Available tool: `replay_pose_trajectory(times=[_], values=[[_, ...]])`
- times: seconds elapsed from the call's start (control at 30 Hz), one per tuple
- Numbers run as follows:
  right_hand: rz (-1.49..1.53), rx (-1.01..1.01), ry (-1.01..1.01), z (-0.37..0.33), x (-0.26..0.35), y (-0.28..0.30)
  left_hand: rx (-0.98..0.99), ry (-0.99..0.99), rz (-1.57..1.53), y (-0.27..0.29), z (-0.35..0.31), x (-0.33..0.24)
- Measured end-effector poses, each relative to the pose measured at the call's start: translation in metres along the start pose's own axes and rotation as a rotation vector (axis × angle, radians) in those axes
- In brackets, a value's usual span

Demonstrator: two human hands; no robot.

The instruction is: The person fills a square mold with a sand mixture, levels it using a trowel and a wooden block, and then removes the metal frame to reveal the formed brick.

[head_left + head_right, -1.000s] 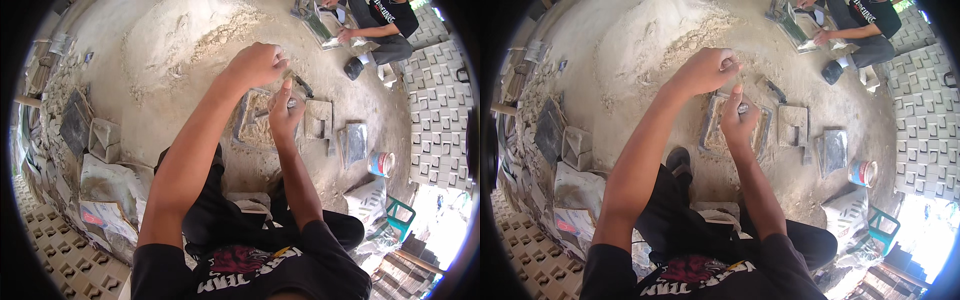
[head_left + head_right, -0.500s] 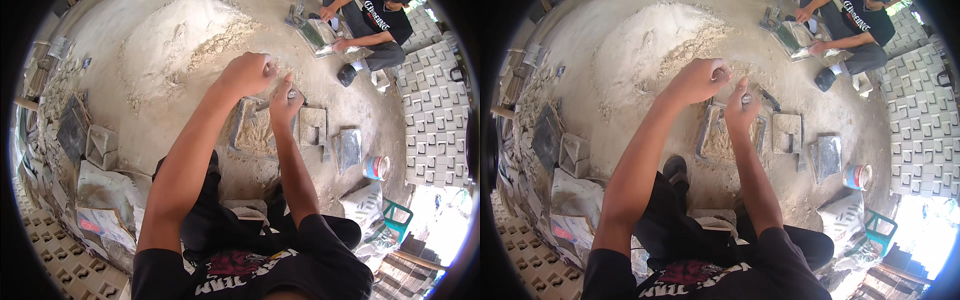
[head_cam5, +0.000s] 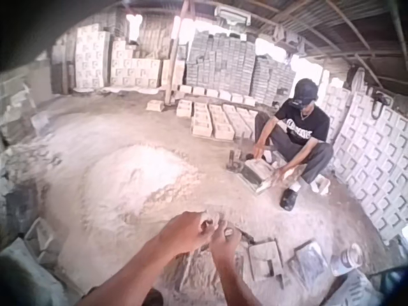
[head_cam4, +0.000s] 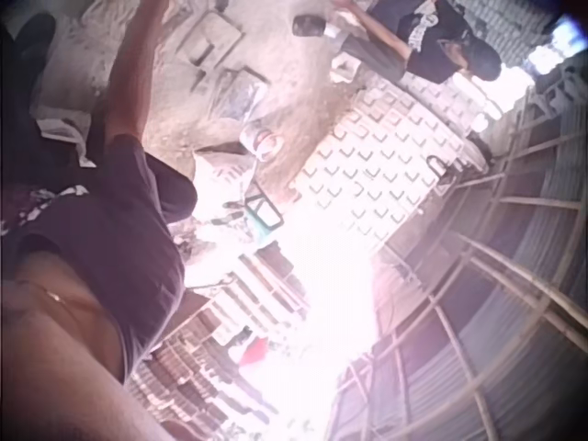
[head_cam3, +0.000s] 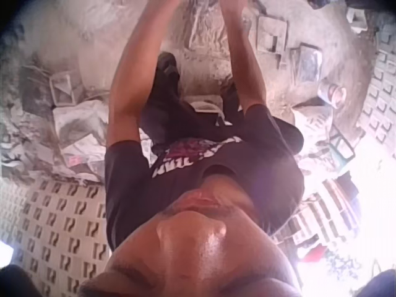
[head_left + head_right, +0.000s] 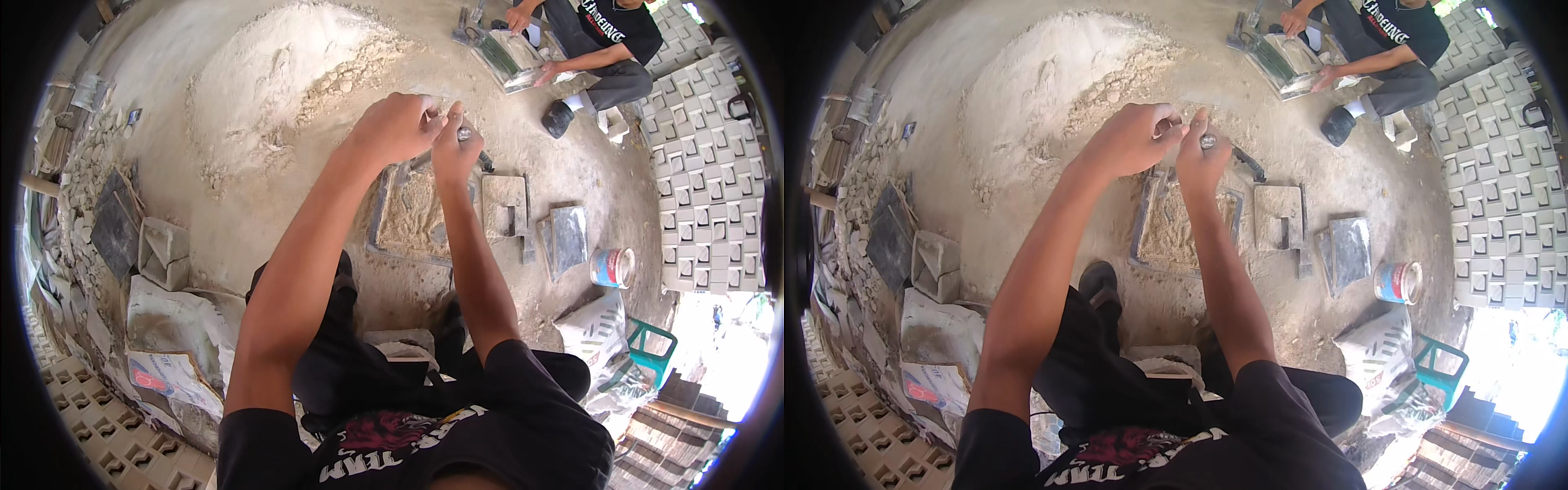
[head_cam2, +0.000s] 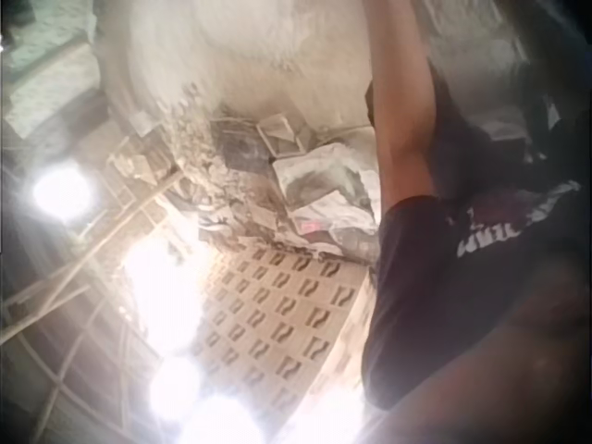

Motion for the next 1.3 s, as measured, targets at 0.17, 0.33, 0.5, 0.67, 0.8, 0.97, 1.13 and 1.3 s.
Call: replay_pose_trajectory(times=[0.17, 0.33, 0.5, 0.67, 0.8, 0.97, 1.13, 1.3], values=[[-0.070, -0.021, 0.059, 0.002, -0.006, 0.001, -0.002, 0.003, -0.028, 0.001, 0.002, -0.003], [-0.025, -0.037, -0.067, 0.002, -0.027, 0.020, -0.080, 0.074, 0.016, 0.006, 0.005, -0.009], [0.194, -0.024, -0.086, -0.014, 0.000, 0.027, -0.274, 0.149, 0.014, 0.013, 0.004, 0.011], [0.119, 0.100, -0.119, -0.036, 0.010, 0.016, -0.232, 0.253, 0.034, 0.017, -0.001, 0.018], [-0.016, 0.079, 0.004, -0.053, 0.005, 0.020, -0.235, 0.205, -0.079, 0.015, 0.001, 0.016], [0.153, 0.089, -0.078, -0.063, 0.029, 0.033, -0.231, 0.203, -0.077, 0.011, -0.001, 0.023], [0.027, 0.137, -0.109, -0.075, 0.012, 0.032, -0.146, 0.253, -0.104, 0.012, -0.004, 0.016], [0.062, 0.105, -0.129, -0.082, 0.010, 0.036, -0.155, 0.223, -0.088, 0.008, -0.003, 0.006]])
Point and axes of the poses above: each hand's wrist, its own z-axis towards the middle knuckle, its own y-axis out of the back of the hand, x = y × z, the point moved 5 cm from there along z, towards the middle knuckle, and after that the axes turned 6 degrees about x, right-handed, at the moved point
